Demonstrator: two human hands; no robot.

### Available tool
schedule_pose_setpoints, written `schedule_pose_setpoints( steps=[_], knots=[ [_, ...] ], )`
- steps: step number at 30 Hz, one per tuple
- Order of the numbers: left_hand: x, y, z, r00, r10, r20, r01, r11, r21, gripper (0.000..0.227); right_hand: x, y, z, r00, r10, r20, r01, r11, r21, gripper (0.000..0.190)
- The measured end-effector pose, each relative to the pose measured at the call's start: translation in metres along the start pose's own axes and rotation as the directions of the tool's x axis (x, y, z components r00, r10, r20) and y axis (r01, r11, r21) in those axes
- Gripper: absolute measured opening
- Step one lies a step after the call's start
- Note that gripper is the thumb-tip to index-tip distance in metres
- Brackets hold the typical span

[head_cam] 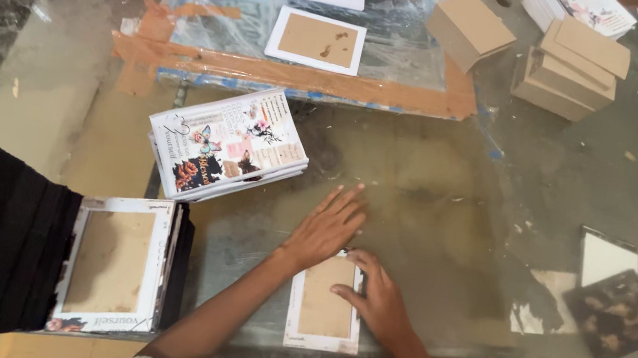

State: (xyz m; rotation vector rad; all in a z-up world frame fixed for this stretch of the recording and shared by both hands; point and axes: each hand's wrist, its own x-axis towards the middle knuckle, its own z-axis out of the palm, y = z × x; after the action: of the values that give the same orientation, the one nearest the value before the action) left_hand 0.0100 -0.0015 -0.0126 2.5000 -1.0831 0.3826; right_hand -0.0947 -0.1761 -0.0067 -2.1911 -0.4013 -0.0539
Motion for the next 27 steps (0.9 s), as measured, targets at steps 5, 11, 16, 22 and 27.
schedule_pose_setpoints(
  steps=[5,11,16,22,27],
  knots=[
    [-0.011,0.003,0.009,0.992,0.127,0.009,-0.127,0.992,-0.018,0.032,-0.014,-0.001,0.006,0.996,0.005,-0.094,-0.006,1.000,-0.018,0.066],
    [0.030,0.005,0.006,0.994,0.042,-0.103,-0.050,0.996,-0.077,0.040,-0.015,0.006,0.012,0.982,0.022,-0.188,-0.044,0.992,-0.116,0.093],
    [0.037,0.034,0.061,0.957,0.291,-0.016,-0.291,0.957,0.021,0.053,-0.015,0.015,0.015,0.945,-0.137,-0.296,0.016,0.926,-0.376,0.121],
    [0.021,0.042,0.045,0.963,0.244,-0.119,-0.253,0.965,-0.064,0.054,-0.023,0.023,0.029,0.929,-0.133,-0.344,-0.055,0.872,-0.486,0.127],
    [-0.008,0.030,0.001,0.875,-0.483,0.034,0.483,0.865,-0.136,0.033,-0.061,0.003,0.032,0.962,0.007,-0.273,-0.120,0.909,-0.398,0.147]
  ],
)
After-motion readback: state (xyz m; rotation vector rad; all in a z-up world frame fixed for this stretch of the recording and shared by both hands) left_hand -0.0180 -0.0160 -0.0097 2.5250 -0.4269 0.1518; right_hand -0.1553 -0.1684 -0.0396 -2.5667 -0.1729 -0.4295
